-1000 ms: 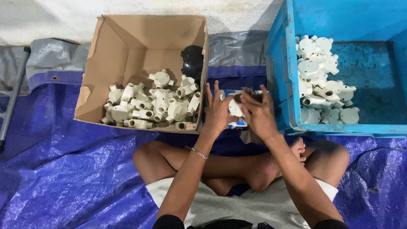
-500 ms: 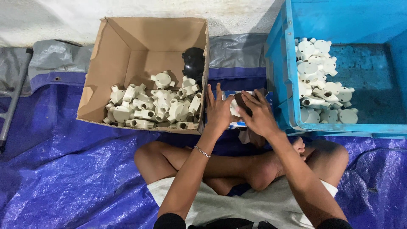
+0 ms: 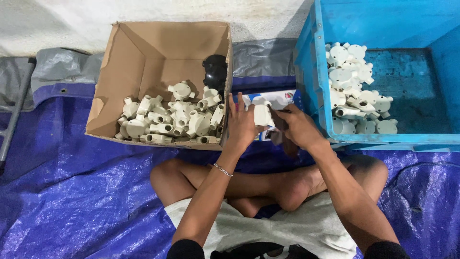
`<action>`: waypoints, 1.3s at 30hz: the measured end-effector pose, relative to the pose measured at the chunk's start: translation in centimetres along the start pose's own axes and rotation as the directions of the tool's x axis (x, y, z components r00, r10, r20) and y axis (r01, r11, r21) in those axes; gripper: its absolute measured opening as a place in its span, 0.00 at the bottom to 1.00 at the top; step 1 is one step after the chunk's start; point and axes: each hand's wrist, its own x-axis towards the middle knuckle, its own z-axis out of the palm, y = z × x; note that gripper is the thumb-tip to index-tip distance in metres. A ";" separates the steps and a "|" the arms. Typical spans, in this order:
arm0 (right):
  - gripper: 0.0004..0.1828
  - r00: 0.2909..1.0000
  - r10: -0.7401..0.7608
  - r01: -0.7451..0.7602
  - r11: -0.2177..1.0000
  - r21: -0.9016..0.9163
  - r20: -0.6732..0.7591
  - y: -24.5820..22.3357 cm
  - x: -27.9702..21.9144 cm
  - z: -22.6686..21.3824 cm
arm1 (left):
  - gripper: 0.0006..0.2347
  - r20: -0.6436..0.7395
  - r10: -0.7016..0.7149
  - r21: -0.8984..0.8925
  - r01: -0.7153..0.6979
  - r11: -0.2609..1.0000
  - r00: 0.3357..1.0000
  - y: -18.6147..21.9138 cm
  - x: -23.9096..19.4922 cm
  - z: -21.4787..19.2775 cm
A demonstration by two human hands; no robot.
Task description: The person sits on a blue tarp and cleans white plastic parts using a dark cloth. They pick up each part from a cardboard box, wipe it thoroughly, and place it into a blue plastic crate.
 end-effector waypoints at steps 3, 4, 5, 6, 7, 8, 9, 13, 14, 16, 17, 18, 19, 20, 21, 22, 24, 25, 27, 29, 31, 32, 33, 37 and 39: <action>0.28 0.988 -0.012 0.048 0.973 0.228 -0.157 -1.1 0.6 -1.5 | 0.31 -0.051 0.022 -0.006 -0.023 1.000 0.998 0.1 -0.1 -1.8; 0.28 0.988 -0.017 0.053 0.972 0.231 -0.155 -0.9 1.0 -1.5 | 0.31 -0.052 0.017 -0.002 -0.018 1.000 0.999 -0.3 0.1 -1.3; 0.23 0.943 0.013 0.084 0.958 0.276 -0.331 -0.6 1.5 -1.4 | 0.32 -0.022 -0.005 -0.041 0.004 0.999 1.000 -0.7 0.4 -0.9; 0.19 0.865 0.054 0.119 0.944 0.309 -0.498 -0.1 2.0 -1.7 | 0.34 0.006 -0.021 -0.083 0.021 0.996 1.000 -0.8 1.0 -0.3; 0.19 0.865 0.051 0.122 0.944 0.307 -0.500 -1.1 2.4 -2.4 | 0.34 0.003 -0.021 -0.084 0.021 0.996 1.000 -1.1 1.1 0.1; 0.21 0.792 0.076 0.156 0.934 0.321 -0.606 -2.0 2.6 -3.0 | 0.32 0.006 -0.038 -0.089 0.038 0.995 0.999 -1.2 1.2 0.6; 0.24 0.705 0.104 0.191 0.924 0.330 -0.701 -2.8 2.8 -3.7 | 0.31 0.009 -0.055 -0.095 0.055 0.994 0.998 -1.4 1.4 1.1; 0.33 0.784 0.109 0.112 0.944 0.312 -0.611 1.0 6.8 1.8 | 0.32 0.058 -0.036 -0.141 0.044 0.989 0.998 -2.6 2.8 3.7; 0.26 0.848 0.070 0.053 0.975 0.217 -0.525 2.8 7.9 4.2 | 0.33 0.085 -0.020 -0.122 0.031 0.992 0.996 -2.6 2.7 4.0; 0.21 0.903 0.041 0.008 0.994 0.112 -0.427 3.8 8.2 5.8 | 0.33 0.112 -0.007 -0.103 0.019 0.994 0.994 -2.2 2.6 3.4; 0.18 0.908 0.011 0.026 0.996 0.082 -0.419 3.2 7.3 5.0 | 0.33 0.146 0.000 -0.102 0.015 0.995 0.989 -1.9 2.5 2.6; 0.16 0.911 -0.014 0.040 0.998 0.053 -0.413 2.6 6.4 4.1 | 0.32 0.182 0.013 -0.101 0.006 0.995 0.983 -1.4 2.5 1.9; 0.16 0.910 -0.011 0.036 0.998 0.053 -0.414 2.2 5.9 3.9 | 0.32 0.184 0.017 -0.102 0.002 0.995 0.983 -1.6 2.4 2.0; 0.16 0.914 -0.013 0.034 0.998 0.046 -0.406 1.8 5.4 3.6 | 0.33 0.205 0.035 -0.108 -0.013 0.994 0.978 -1.7 2.2 2.2; 0.17 0.917 -0.014 0.032 0.999 0.039 -0.398 1.3 4.9 3.4 | 0.34 0.226 0.054 -0.114 -0.029 0.993 0.973 -1.9 2.0 2.4; 0.17 0.917 -0.015 0.033 0.999 0.040 -0.398 1.8 4.7 4.0 | 0.34 0.226 0.053 -0.114 -0.027 0.993 0.973 -2.2 2.1 2.8; 0.16 0.919 0.045 -0.062 0.998 -0.031 -0.391 2.6 4.1 5.5 | 0.36 0.260 0.084 -0.082 -0.065 0.995 0.962 -2.8 1.9 3.9; 0.16 0.921 0.046 -0.062 0.998 -0.029 -0.386 1.3 3.2 4.3 | 0.36 0.264 0.081 -0.083 -0.061 0.995 0.961 -2.9 1.5 3.6; 0.14 0.921 0.047 0.006 0.991 0.134 -0.387 -1.2 1.7 1.3 | 0.33 0.259 0.121 -0.096 -0.099 0.990 0.958 -2.7 1.1 3.1; 0.14 0.936 0.040 -0.012 0.997 0.081 -0.351 1.3 3.0 2.7 | 0.34 0.277 0.114 -0.128 -0.080 0.988 0.954 -2.3 1.1 2.2; 0.14 0.946 0.035 -0.028 0.999 0.027 -0.322 1.4 3.3 2.1 | 0.35 0.289 0.113 -0.157 -0.069 0.985 0.951 -2.0 1.2 1.7; 0.12 0.921 0.000 0.006 1.000 0.014 -0.389 0.3 3.0 0.8 | 0.34 0.274 0.107 -0.169 -0.061 0.984 0.956 -2.0 1.1 1.7; 0.09 0.891 -0.035 0.038 0.999 -0.002 -0.453 -0.9 2.6 -0.4 | 0.34 0.258 0.100 -0.180 -0.054 0.982 0.961 -2.0 1.1 1.7; 0.11 0.774 -0.095 0.052 0.995 -0.086 -0.626 1.3 3.6 0.2 | 0.34 0.220 0.078 -0.143 -0.047 0.989 0.972 -2.5 0.9 2.4; 0.18 0.739 -0.067 0.068 0.997 -0.024 -0.670 -1.2 2.0 -4.2 | 0.34 0.224 0.080 -0.075 -0.065 0.995 0.971 -2.3 1.0 2.0</action>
